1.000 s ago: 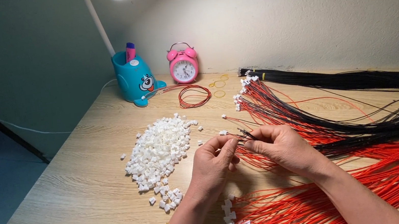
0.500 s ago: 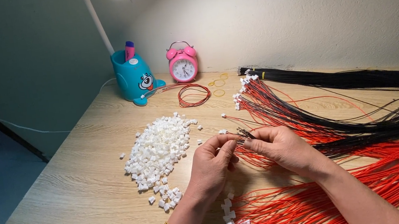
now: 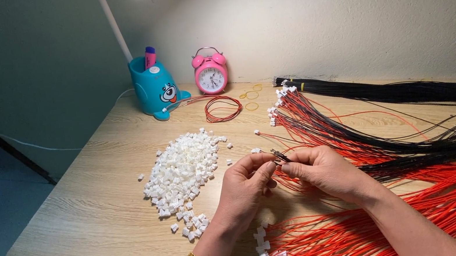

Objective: The person inserts white plastic connectors onto the ends of red and black wires. They repeatedly pick up a connector and slide it onto a wire, then place the finished wire into a growing bundle on the table.

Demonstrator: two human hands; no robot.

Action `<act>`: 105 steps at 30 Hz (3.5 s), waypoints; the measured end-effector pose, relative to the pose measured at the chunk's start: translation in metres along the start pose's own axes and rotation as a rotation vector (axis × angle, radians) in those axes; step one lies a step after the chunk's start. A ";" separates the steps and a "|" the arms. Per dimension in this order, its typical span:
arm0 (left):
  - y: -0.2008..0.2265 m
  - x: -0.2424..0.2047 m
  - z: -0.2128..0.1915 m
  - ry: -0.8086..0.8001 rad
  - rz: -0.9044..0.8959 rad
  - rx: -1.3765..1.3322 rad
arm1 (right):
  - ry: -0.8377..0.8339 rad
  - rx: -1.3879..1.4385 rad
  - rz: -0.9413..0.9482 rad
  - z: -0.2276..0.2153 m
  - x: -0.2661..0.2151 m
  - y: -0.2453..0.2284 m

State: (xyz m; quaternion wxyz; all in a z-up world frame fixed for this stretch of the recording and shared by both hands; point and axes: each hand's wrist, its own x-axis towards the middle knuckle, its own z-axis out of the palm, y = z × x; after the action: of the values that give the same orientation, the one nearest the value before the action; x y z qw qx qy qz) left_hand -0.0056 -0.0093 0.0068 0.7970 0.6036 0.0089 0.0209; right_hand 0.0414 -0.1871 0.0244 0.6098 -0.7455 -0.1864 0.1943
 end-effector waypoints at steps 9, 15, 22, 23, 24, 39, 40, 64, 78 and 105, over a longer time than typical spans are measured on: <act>0.000 0.001 0.003 0.028 -0.058 -0.097 | 0.077 0.008 -0.002 0.001 -0.001 -0.004; 0.002 -0.001 0.001 0.055 -0.045 -0.024 | -0.019 0.041 -0.022 -0.002 0.002 0.004; 0.012 -0.012 0.004 0.159 0.696 0.591 | 0.147 0.110 0.117 0.007 0.004 0.000; 0.013 -0.013 0.005 0.168 0.710 0.573 | 0.168 0.101 0.144 0.008 0.004 -0.001; 0.013 -0.013 0.006 0.177 0.726 0.553 | 0.192 0.091 0.169 0.009 0.003 -0.003; 0.000 -0.001 -0.003 0.027 -0.105 0.075 | 0.216 -0.178 -0.115 0.010 -0.010 -0.001; 0.001 -0.001 -0.002 0.018 -0.101 0.068 | 0.224 -0.187 -0.115 0.011 -0.011 0.003; -0.006 -0.004 -0.010 -0.033 -0.117 0.039 | 0.350 -0.082 -0.086 0.025 -0.019 0.019; -0.027 0.013 -0.015 -0.007 -0.171 0.064 | 0.346 -0.082 -0.112 0.023 -0.013 0.027; -0.028 0.008 -0.016 -0.046 -0.073 0.187 | 0.378 -0.198 -0.061 0.025 -0.016 0.024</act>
State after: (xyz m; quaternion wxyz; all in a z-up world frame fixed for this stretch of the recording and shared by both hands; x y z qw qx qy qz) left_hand 0.0027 -0.0011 -0.0244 0.7374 0.6749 0.0144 -0.0230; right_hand 0.0162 -0.1786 -0.0030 0.5633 -0.8189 -0.1095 0.0133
